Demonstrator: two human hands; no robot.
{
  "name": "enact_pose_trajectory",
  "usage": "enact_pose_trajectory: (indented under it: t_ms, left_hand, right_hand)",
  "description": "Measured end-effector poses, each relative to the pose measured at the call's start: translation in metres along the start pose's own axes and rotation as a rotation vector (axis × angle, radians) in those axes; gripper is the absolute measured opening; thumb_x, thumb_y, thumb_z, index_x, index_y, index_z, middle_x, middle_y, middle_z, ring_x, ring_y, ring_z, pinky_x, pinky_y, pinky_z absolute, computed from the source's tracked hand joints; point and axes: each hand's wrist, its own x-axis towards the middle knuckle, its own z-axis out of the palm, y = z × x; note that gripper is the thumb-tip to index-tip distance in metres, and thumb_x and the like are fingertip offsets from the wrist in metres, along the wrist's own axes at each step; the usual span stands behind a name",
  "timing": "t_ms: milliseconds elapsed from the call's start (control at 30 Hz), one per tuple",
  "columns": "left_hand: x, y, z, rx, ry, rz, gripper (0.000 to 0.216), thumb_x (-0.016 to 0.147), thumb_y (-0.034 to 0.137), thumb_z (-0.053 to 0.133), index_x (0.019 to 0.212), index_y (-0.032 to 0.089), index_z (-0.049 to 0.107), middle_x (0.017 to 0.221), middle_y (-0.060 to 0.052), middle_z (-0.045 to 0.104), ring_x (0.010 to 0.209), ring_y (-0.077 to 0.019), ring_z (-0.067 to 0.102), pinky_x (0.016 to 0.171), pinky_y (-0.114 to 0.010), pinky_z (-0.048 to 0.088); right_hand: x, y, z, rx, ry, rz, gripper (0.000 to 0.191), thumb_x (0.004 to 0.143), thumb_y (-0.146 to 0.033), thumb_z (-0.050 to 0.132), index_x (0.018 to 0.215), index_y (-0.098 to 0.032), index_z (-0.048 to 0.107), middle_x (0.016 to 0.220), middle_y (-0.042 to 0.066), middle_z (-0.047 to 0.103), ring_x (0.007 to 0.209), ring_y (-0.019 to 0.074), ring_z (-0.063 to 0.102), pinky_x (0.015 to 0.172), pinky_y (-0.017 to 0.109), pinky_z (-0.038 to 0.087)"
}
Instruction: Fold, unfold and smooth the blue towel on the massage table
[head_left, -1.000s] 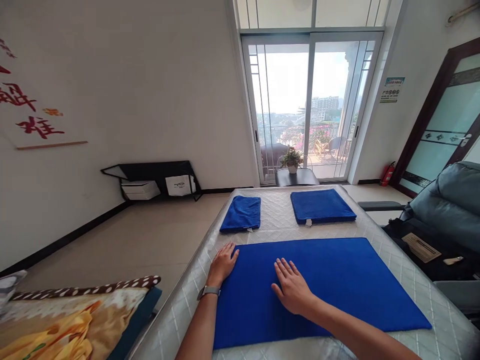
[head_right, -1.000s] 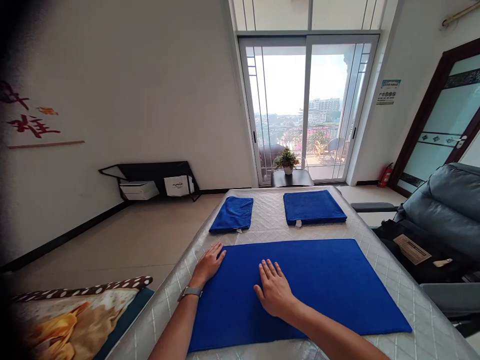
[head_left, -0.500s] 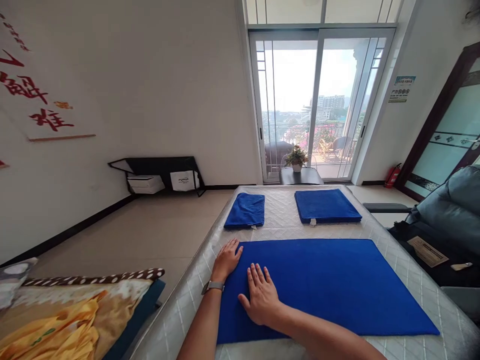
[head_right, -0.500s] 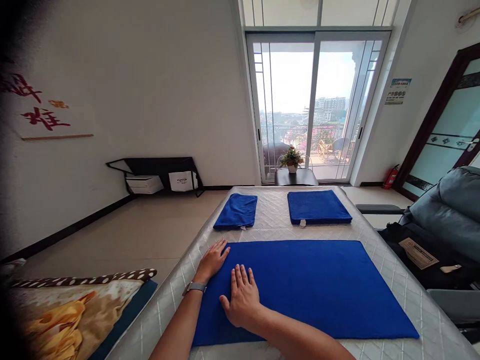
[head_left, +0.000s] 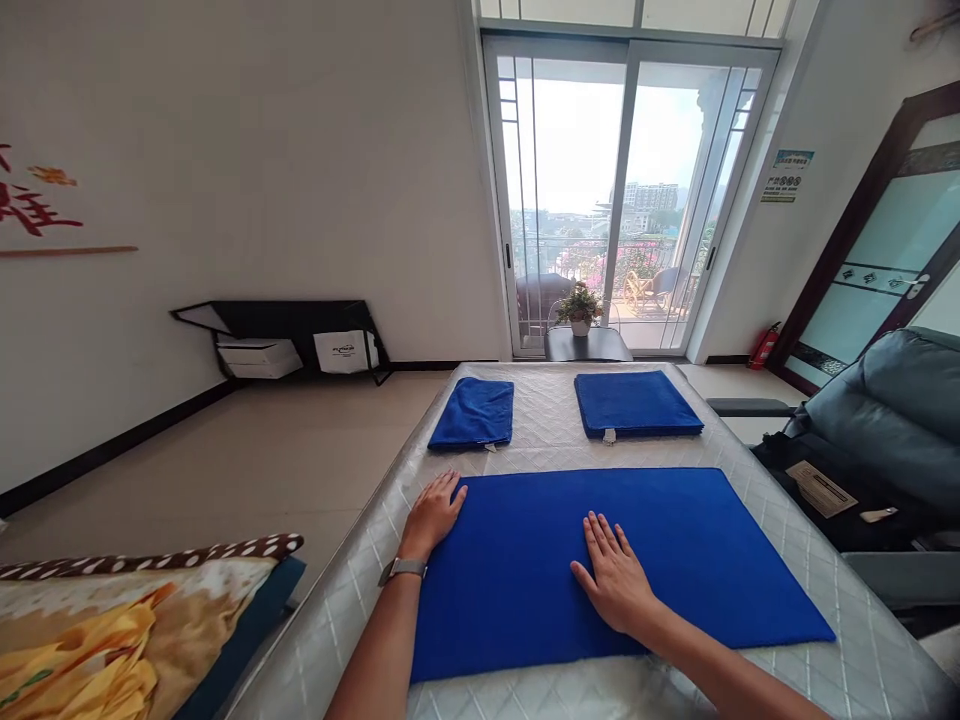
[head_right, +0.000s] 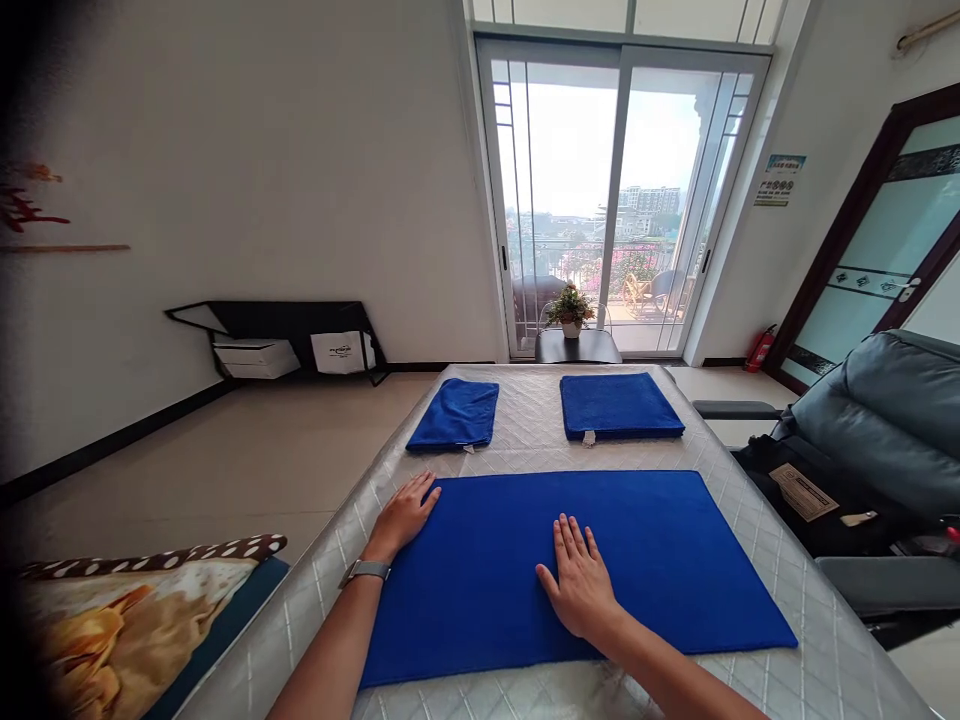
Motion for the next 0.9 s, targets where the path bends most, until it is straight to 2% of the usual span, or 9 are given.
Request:
enact_pose_trajectory:
  t_ms: [300, 600, 733, 900]
  left_hand:
    - [0.001, -0.002, 0.002, -0.008, 0.018, -0.004, 0.058, 0.1, 0.046, 0.035, 0.142, 0.015, 0.057, 0.153, -0.011, 0.053, 0.146, -0.0237, 0.043, 0.123, -0.042, 0.03]
    - [0.002, -0.006, 0.005, 0.02, -0.019, 0.005, 0.061, 0.1, 0.048, 0.032, 0.144, 0.012, 0.054, 0.154, -0.013, 0.051, 0.148, -0.0231, 0.039, 0.125, -0.041, 0.025]
    - [0.001, -0.007, 0.005, 0.023, -0.021, 0.006, 0.063, 0.1, 0.049, 0.03, 0.145, 0.011, 0.053, 0.154, -0.013, 0.051, 0.148, -0.023, 0.039, 0.125, -0.04, 0.024]
    - [0.001, -0.006, 0.005, 0.034, -0.016, 0.0, 0.063, 0.1, 0.048, 0.03, 0.145, 0.011, 0.053, 0.154, -0.012, 0.052, 0.148, -0.0231, 0.04, 0.124, -0.039, 0.026]
  right_hand:
    - [-0.035, 0.112, -0.01, -0.104, 0.11, 0.244, 0.083, 0.098, -0.069, 0.014, 0.163, -0.017, 0.02, 0.169, 0.005, 0.019, 0.156, 0.0224, 0.012, 0.127, 0.046, 0.009]
    - [-0.07, 0.232, -0.013, -0.242, 0.17, 0.464, 0.09, 0.094, -0.065, 0.011, 0.161, -0.007, 0.023, 0.169, 0.01, 0.02, 0.156, 0.0232, 0.014, 0.127, 0.045, 0.01]
    - [-0.08, 0.257, -0.019, -0.231, 0.195, 0.489, 0.089, 0.094, -0.063, 0.01, 0.161, -0.007, 0.023, 0.169, 0.009, 0.021, 0.155, 0.0236, 0.017, 0.127, 0.045, 0.013]
    - [-0.082, 0.26, -0.023, -0.214, 0.224, 0.508, 0.087, 0.094, -0.062, 0.011, 0.161, -0.008, 0.026, 0.167, 0.01, 0.025, 0.155, 0.025, 0.02, 0.126, 0.046, 0.018]
